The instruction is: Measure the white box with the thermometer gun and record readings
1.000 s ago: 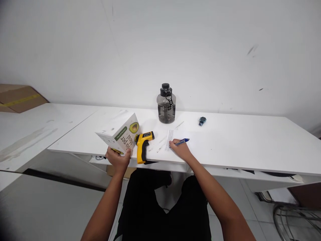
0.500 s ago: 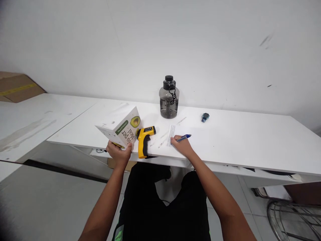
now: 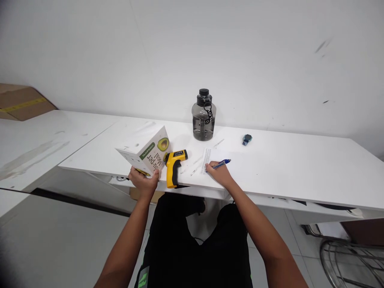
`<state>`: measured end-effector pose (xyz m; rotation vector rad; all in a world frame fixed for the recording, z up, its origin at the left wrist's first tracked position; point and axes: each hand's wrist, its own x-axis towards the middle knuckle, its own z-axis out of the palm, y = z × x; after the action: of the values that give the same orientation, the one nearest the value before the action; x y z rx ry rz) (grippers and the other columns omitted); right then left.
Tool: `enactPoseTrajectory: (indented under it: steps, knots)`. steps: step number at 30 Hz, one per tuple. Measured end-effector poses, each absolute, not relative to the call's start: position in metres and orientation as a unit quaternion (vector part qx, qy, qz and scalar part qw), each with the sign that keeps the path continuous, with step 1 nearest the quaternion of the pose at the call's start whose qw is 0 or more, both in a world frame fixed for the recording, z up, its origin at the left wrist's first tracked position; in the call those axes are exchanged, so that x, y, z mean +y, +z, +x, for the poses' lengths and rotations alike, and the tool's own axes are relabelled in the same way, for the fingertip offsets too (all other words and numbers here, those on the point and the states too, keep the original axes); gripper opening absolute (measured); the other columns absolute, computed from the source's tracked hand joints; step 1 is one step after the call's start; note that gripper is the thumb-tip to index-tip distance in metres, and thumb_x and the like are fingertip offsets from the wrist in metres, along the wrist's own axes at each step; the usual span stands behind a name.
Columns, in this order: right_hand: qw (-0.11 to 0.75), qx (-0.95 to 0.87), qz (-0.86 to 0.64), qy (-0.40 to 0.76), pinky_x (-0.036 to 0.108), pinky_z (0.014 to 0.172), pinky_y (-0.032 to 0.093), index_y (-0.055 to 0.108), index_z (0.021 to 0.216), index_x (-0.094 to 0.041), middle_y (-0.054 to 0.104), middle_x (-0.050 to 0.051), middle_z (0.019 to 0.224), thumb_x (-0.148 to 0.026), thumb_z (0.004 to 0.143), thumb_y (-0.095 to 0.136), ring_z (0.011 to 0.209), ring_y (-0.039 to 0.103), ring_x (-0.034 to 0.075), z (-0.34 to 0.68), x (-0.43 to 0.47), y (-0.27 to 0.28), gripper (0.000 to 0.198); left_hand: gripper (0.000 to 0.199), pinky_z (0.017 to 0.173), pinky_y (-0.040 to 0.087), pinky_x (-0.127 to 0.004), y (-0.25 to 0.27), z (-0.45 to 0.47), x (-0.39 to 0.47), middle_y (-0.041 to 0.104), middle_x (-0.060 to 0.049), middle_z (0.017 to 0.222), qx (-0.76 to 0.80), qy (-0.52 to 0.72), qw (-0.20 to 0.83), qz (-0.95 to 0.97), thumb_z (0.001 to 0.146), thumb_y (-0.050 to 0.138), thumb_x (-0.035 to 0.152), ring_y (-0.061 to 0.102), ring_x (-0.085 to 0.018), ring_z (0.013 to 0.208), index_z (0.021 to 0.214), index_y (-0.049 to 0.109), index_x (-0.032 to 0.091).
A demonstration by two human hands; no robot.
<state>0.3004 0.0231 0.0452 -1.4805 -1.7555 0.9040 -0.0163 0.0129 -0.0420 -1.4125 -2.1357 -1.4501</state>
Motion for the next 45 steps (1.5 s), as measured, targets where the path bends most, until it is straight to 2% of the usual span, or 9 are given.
enactPoseTrajectory:
  steps: [17, 39, 45]
  knots:
    - [0.356, -0.664, -0.569, 0.330, 0.032, 0.070, 0.043, 0.062, 0.061, -0.021, 0.064, 0.003, 0.065, -0.044, 0.082, 0.050, 0.071, 0.059, 0.021, 0.2984, 0.0244, 0.0445, 0.033, 0.081, 0.094, 0.036, -0.054, -0.0416, -0.0162, 0.0137, 0.052, -0.016, 0.108, -0.699, -0.516, 0.108, -0.483, 0.057, 0.067, 0.053, 0.048, -0.037, 0.106, 0.122, 0.041, 0.011]
    - [0.356, -0.671, -0.561, 0.329, 0.032, 0.069, 0.043, 0.060, 0.059, -0.021, 0.062, 0.002, 0.063, -0.043, 0.083, 0.051, 0.069, 0.058, 0.021, 0.3009, 0.0250, 0.0411, 0.034, 0.079, 0.092, 0.038, -0.053, -0.0427, -0.0159, 0.0151, 0.054, -0.017, 0.104, -0.687, -0.518, 0.128, -0.494, 0.059, 0.066, 0.054, 0.050, -0.037, 0.102, 0.120, 0.042, 0.010]
    - [0.390, -0.644, -0.564, 0.340, 0.032, 0.069, 0.043, 0.061, 0.060, -0.021, 0.059, 0.001, 0.061, -0.046, 0.082, 0.051, 0.068, 0.056, 0.020, 0.3020, 0.0242, 0.0437, 0.035, 0.080, 0.092, 0.037, -0.053, -0.0439, -0.0164, 0.0151, 0.053, -0.016, 0.105, -0.688, -0.519, 0.128, -0.491, 0.058, 0.067, 0.052, 0.050, -0.037, 0.104, 0.122, 0.041, 0.012]
